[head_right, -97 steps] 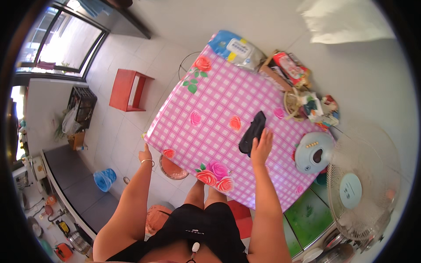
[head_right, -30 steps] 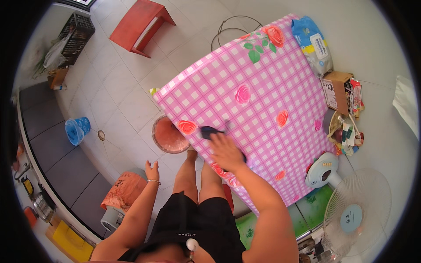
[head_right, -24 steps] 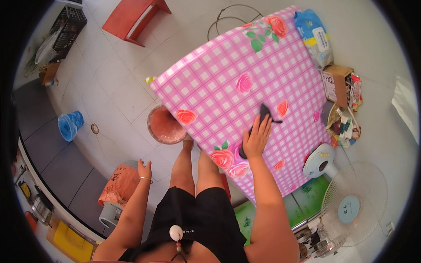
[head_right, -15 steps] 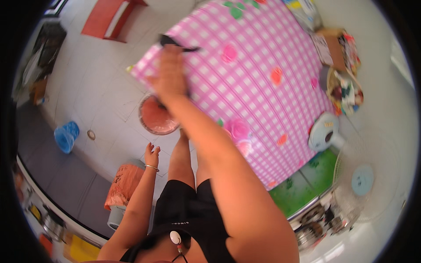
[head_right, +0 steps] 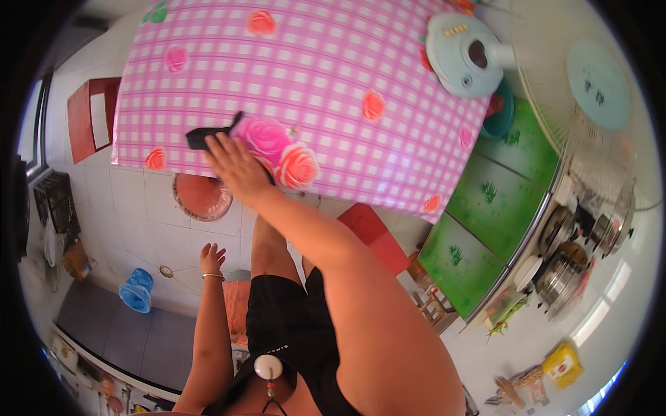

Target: The person wipes a table, a wooden cutting board, and the lid of a rice cooker using a cloth, moving bowls of peppers and other food items aside to clear the surfaces.

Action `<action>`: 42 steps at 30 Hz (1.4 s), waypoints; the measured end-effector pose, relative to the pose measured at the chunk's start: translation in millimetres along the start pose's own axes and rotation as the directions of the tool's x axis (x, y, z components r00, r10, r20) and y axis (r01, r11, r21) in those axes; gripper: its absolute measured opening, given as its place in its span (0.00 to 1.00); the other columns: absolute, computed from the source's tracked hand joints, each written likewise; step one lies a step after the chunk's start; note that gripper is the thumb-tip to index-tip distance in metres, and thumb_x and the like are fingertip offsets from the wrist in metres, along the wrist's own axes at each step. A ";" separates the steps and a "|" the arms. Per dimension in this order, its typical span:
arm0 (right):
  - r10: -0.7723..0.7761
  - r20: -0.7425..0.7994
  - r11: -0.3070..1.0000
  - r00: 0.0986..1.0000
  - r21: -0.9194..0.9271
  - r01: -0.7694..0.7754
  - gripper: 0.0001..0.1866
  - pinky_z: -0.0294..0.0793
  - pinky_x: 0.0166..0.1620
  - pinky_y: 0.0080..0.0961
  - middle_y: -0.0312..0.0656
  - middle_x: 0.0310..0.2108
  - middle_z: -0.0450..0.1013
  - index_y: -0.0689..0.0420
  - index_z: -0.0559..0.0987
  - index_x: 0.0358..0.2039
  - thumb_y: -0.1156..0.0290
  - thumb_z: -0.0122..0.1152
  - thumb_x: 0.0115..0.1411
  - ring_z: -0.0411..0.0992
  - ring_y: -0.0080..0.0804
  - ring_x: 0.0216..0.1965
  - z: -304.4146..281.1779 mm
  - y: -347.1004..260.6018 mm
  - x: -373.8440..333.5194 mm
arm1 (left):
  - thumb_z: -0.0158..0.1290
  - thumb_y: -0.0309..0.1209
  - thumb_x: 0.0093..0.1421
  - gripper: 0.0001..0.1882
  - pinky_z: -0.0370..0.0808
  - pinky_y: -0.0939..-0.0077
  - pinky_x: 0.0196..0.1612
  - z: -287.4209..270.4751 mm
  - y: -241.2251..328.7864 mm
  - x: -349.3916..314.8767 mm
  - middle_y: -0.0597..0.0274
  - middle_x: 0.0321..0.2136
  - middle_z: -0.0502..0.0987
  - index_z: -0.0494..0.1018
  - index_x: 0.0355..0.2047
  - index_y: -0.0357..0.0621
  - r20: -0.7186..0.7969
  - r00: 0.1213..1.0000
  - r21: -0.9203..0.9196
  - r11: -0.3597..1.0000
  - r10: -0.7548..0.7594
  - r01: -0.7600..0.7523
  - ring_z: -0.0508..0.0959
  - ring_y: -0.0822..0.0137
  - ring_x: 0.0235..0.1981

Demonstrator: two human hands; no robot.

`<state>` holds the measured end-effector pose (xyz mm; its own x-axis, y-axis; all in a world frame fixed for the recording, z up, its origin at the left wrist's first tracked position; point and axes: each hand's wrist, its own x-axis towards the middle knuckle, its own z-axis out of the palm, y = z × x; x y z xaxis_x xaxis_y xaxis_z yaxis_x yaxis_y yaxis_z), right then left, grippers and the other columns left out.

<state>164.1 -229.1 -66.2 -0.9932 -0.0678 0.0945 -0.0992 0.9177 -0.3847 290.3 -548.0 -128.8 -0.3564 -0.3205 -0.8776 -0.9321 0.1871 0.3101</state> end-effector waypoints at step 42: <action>0.905 -0.423 0.126 0.054 0.142 -0.982 0.36 0.65 0.55 0.50 0.57 0.58 0.62 0.62 0.58 0.63 0.48 0.43 0.64 0.64 0.59 0.54 -202.0 450.9 -230.8 | 0.41 0.47 0.65 0.37 0.43 0.52 0.67 216.3 232.5 -84.0 0.43 0.68 0.46 0.47 0.67 0.41 0.196 0.086 0.868 -0.132 0.977 -0.479 0.46 0.48 0.69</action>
<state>360.8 279.3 -76.0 -0.1182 0.9920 0.0452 0.9541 0.1260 -0.2716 117.5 -276.7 -62.0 -0.9283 0.3376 0.1556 0.3503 0.9346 0.0622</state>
